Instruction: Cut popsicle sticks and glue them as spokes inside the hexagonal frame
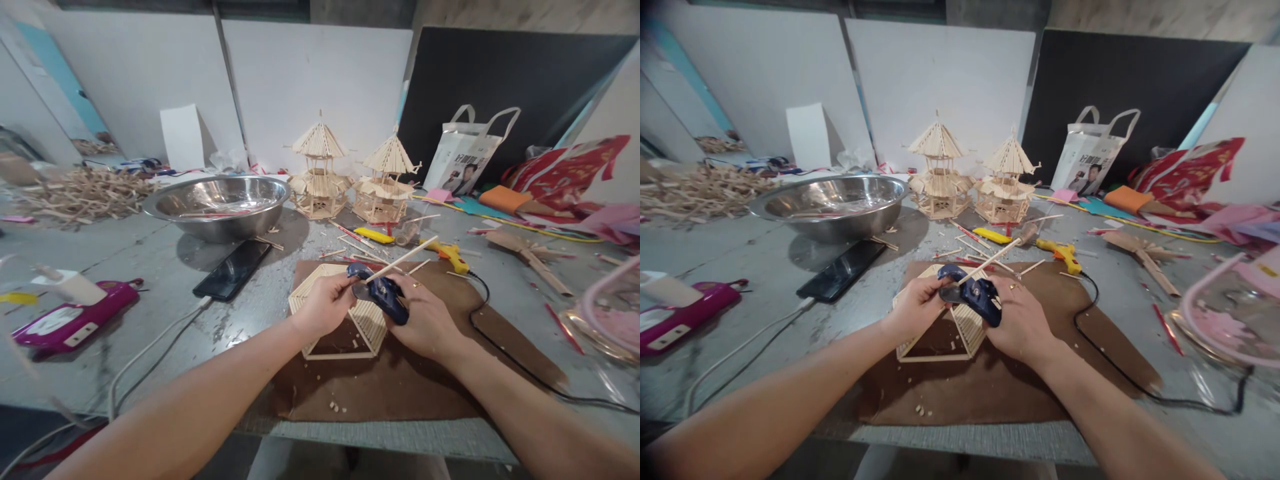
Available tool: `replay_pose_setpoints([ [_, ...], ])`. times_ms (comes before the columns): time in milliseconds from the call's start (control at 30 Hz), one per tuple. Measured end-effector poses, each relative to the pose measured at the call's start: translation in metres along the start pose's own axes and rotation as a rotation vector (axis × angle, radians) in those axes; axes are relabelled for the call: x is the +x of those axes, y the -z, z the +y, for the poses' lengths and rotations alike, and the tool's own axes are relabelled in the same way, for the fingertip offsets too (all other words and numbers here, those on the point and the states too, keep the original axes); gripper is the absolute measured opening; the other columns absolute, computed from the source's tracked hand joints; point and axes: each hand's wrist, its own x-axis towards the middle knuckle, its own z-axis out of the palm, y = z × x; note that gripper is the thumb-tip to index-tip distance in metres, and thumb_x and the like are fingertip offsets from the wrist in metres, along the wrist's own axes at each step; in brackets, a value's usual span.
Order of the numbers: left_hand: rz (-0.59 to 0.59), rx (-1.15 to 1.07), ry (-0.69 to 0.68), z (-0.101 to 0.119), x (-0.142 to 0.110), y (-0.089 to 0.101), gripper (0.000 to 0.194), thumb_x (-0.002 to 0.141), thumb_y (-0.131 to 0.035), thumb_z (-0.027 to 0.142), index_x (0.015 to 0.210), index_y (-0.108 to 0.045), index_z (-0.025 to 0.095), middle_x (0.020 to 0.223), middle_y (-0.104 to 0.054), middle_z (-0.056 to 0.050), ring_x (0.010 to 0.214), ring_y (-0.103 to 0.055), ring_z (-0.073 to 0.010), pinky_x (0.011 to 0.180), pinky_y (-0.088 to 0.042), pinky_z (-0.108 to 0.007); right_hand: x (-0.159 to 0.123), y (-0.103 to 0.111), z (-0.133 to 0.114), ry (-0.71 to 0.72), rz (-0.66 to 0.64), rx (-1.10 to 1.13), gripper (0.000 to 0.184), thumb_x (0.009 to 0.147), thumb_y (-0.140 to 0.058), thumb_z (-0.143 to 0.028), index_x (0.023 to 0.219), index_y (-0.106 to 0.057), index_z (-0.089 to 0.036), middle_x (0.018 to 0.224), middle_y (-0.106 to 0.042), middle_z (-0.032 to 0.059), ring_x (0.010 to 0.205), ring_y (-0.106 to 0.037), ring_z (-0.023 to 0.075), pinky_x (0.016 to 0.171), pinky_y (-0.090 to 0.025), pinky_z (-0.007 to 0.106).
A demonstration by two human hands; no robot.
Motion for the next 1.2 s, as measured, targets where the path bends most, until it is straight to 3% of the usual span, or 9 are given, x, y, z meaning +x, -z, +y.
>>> replay_pose_setpoints([
  [633,-0.038,0.018,-0.023,-0.0061,-0.0003,-0.0005,0.02,0.075,-0.036,0.02,0.058,-0.047,0.015,0.052,-0.043,0.003,0.05,-0.038,-0.007,0.049,-0.031,-0.018,-0.0025,0.0003,0.0006,-0.042,-0.066,-0.021,0.042,0.064,-0.046,-0.027,0.104,-0.044,-0.019,0.097,-0.057,0.0065,0.085,-0.054,0.0202,0.072,-0.043,0.031],
  [867,-0.049,0.091,0.043,-0.0021,0.0,-0.0019,0.025,0.074,-0.036,0.02,0.052,-0.045,0.014,0.047,-0.042,0.004,0.045,-0.036,-0.0056,0.045,-0.028,-0.017,-0.0016,-0.0032,0.0027,-0.038,-0.065,-0.067,0.052,0.06,-0.045,-0.014,0.112,-0.038,-0.013,0.107,-0.05,0.0109,0.098,-0.046,0.0217,0.084,-0.036,0.034],
  [1200,-0.055,0.118,0.039,-0.0038,-0.0015,-0.003,0.027,0.075,-0.035,0.024,0.052,-0.045,0.014,0.047,-0.04,0.004,0.044,-0.035,-0.0049,0.044,-0.026,-0.017,-0.0017,-0.0042,0.0017,-0.057,-0.08,-0.047,0.046,0.062,-0.045,-0.014,0.107,-0.041,-0.012,0.102,-0.053,0.0108,0.091,-0.049,0.02,0.082,-0.037,0.032],
])
